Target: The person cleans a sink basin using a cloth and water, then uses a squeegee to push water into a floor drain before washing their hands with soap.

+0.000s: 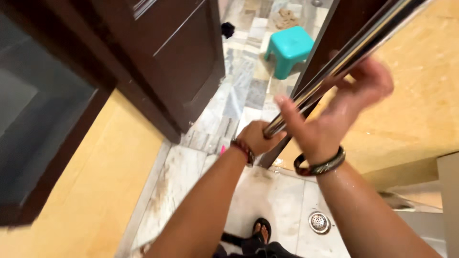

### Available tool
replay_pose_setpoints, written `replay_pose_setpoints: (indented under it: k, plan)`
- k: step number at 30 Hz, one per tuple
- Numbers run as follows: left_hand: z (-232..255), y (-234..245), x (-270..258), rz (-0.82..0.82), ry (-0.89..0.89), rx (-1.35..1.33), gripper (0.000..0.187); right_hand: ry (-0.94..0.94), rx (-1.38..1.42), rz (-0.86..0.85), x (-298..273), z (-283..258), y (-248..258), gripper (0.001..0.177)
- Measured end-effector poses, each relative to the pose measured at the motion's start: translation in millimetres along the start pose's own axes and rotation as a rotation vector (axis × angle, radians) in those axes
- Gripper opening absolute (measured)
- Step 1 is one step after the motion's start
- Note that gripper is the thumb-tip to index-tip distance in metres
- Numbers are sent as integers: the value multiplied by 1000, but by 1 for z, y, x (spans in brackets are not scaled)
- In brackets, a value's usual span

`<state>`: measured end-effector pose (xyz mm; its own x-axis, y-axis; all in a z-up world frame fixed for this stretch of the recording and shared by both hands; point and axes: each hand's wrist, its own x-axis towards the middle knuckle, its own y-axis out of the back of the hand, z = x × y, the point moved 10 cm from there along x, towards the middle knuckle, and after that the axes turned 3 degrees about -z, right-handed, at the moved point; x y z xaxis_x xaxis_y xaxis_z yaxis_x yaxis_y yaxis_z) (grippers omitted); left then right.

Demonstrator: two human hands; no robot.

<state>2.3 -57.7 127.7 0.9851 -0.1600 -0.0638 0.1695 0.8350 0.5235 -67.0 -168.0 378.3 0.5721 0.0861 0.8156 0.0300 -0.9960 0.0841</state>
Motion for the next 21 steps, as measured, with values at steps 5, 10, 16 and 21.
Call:
replay_pose_setpoints:
  k: [5,10,16,21]
  plan:
    - [13,20,-1,-194,2,145,41,-503,909,-460,-21,81,-38,21]
    - [-20,34,-21,-131,106,532,33,-425,1052,-401,-88,122,-54,31]
    - [-119,-5,-91,151,344,472,31,-346,463,-598,-190,84,-80,22]
    - [-133,-24,-125,574,133,253,29,-326,371,-699,-206,53,-78,27]
